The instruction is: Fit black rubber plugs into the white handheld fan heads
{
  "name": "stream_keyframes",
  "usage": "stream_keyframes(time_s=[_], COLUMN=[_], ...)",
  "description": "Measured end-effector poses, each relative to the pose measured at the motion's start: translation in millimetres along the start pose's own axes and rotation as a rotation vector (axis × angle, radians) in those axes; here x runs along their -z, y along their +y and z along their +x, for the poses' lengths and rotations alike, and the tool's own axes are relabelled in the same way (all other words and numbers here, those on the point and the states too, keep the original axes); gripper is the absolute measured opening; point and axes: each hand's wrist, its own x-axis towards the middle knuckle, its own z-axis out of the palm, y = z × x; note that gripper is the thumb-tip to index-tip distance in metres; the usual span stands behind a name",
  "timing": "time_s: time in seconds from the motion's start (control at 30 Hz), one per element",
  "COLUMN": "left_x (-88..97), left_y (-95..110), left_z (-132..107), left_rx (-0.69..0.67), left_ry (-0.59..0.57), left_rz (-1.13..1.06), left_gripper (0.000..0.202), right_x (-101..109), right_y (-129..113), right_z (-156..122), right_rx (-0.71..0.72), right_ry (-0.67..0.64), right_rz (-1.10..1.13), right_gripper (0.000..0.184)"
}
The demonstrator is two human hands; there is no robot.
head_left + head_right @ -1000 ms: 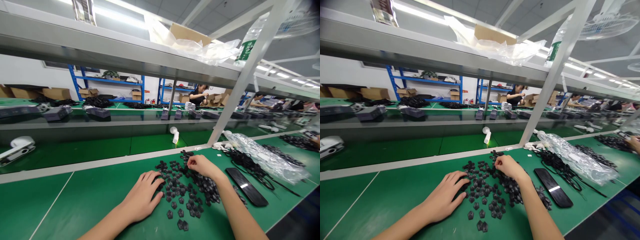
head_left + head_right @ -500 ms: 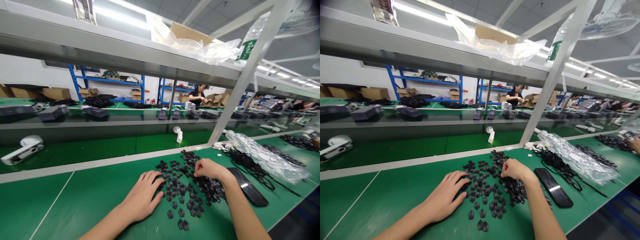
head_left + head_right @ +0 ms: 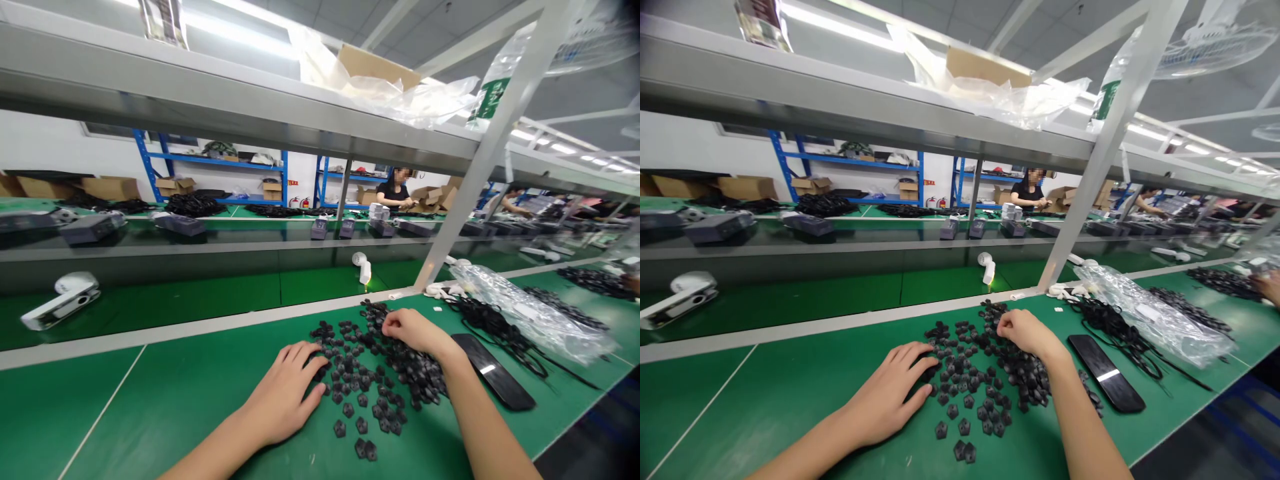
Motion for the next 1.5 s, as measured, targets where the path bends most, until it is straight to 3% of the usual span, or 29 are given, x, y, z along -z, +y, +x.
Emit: stream_keyframes(time_s=[0.2,0.37,0.53,0.63,0.77,1.13,1.5], left_x=[-2.7,-1.1,1.7,1.5,0.0,-1.7,-3.2], left_y=[-2,-1,0,-1,-3,-3,-3], left_z=[0,-1,1,2,2,2,2], left_rx=[0.001,-0.011,0.000,0.006,0.012,0.003,-0.007], left_ry=[0.006,0.017,0.006,0.003,-0.003,0.009,0.008], left_rz=[0.001,-0.007,-0.021,-0.030,-0.029,-0.025,-0.011], left_gripper=[0.035,0.033,0.032,0.032,0.032,0.032,0.031], right_x=[2,-2,-39,-59,-71,-93,-89], right_y=[1,0,8,12,15,38,37], right_z=[0,-37,-73,-81,-83,-90,-82], right_rx=[-0.006,-0.007,0.031,0.123,0.146,0.230,0.216], right_ry=[0.008,-0.016,0.249,0.384,0.473,0.484,0.499], right_rz=[0.021,0.020,-0.064,-0.137,-0.201,-0.179,-0.180], right_gripper=[0.014,0.015,0.025,0.030,0.029,0.023,0.018])
